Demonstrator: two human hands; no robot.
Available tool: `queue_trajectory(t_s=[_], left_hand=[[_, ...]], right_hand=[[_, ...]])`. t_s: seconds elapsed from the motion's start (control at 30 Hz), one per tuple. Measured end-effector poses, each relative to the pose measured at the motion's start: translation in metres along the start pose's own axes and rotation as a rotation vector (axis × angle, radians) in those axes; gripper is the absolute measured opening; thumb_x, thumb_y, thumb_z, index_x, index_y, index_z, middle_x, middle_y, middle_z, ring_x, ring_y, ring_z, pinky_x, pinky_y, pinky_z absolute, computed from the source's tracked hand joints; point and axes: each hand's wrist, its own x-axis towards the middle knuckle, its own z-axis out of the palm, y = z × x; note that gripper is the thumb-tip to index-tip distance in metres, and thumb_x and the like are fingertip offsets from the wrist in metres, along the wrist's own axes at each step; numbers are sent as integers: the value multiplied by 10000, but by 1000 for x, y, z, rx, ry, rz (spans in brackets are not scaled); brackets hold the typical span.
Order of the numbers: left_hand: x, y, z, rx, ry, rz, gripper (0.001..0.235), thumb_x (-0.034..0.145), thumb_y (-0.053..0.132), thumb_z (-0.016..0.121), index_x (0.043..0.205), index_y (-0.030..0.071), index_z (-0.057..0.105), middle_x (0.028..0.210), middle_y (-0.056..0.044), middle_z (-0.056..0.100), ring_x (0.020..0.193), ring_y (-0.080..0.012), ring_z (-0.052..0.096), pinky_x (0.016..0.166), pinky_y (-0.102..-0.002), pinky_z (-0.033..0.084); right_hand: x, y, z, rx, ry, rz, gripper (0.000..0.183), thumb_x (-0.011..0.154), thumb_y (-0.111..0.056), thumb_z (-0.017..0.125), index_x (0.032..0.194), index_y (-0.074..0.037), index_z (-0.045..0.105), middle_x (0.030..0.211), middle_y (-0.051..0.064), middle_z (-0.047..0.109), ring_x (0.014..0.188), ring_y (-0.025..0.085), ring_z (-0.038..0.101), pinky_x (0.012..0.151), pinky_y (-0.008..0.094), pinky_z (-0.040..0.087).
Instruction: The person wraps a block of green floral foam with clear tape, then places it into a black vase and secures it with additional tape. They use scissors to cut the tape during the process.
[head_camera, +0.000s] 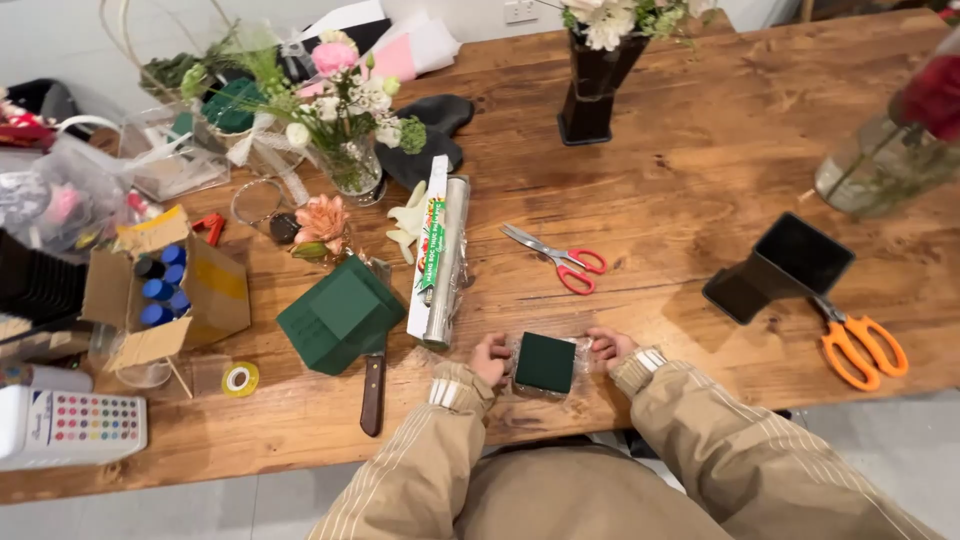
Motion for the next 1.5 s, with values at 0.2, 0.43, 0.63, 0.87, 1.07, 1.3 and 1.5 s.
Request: queue_trajectory(t_s=[0.2, 0.43, 0.63, 0.87, 1.07, 1.3, 1.5], left_hand=[[17, 14, 0, -183, -177, -100, 904, 657, -227, 536, 1455, 196, 496, 996, -135, 553, 792, -313, 623, 597, -594, 647], [23, 33, -6, -125, -315, -84, 626, 712, -150, 524, 1282, 73, 657, 1041, -212, 650, 744, -331, 683, 673, -556, 650], [-2, 59, -15, -134, -353, -114, 506, 841, -56, 568, 1322, 84, 629, 1023, -252, 647, 693, -403, 699, 675, -650, 618], [-48, 114, -11, -98, -558, -357, 450, 925, -50, 438, 1362, -44, 544, 954, -300, 567, 896, -483, 657, 898, -630, 551], [-4, 120, 2, 100, -658, -502, 434, 953, 16, 474, 1379, -23, 550, 1184, -329, 628, 1052, -460, 597, 949, -649, 498], [-17, 188, 50, 404, -576, -690, 510, 968, 68, 486, 1477, 35, 486, 1435, -265, 454, 1303, -476, 421, 989, -714, 420], [-11, 171, 36, 369, -628, -577, 496, 952, 83, 521, 1446, 43, 549, 1384, -247, 546, 1126, -486, 550, 894, -667, 501]], right_hand=[[-103, -135, 36, 59, -10, 216, 738, 667, 179, 753, 1304, -130, 546, 1021, 293, 659, 735, 341, 709, 568, 390, 655], [-97, -128, 74, 447, 257, 73, 337, 814, 44, 744, 1127, -58, 670, 942, 228, 712, 676, 325, 733, 611, 422, 677], [-117, -119, 129, 789, 608, -50, 400, 843, 29, 752, 1174, -44, 541, 1100, 183, 721, 768, 198, 727, 686, 268, 654], [-129, -69, 141, 1250, 769, -313, 466, 818, 70, 658, 1256, 46, 501, 1102, 350, 626, 939, 432, 691, 881, 533, 601], [-168, -108, 143, 673, 749, -494, 272, 921, 36, 620, 1181, -34, 581, 953, 148, 753, 922, 222, 724, 840, 316, 585], [-263, -273, 105, 389, 531, 40, 414, 996, -2, 465, 1298, -244, 610, 1182, -36, 727, 1001, 89, 676, 676, 221, 495], [-198, -191, 122, 653, 384, -314, 484, 977, 65, 353, 1404, -130, 470, 1329, 146, 637, 1280, 206, 575, 1020, 275, 447]])
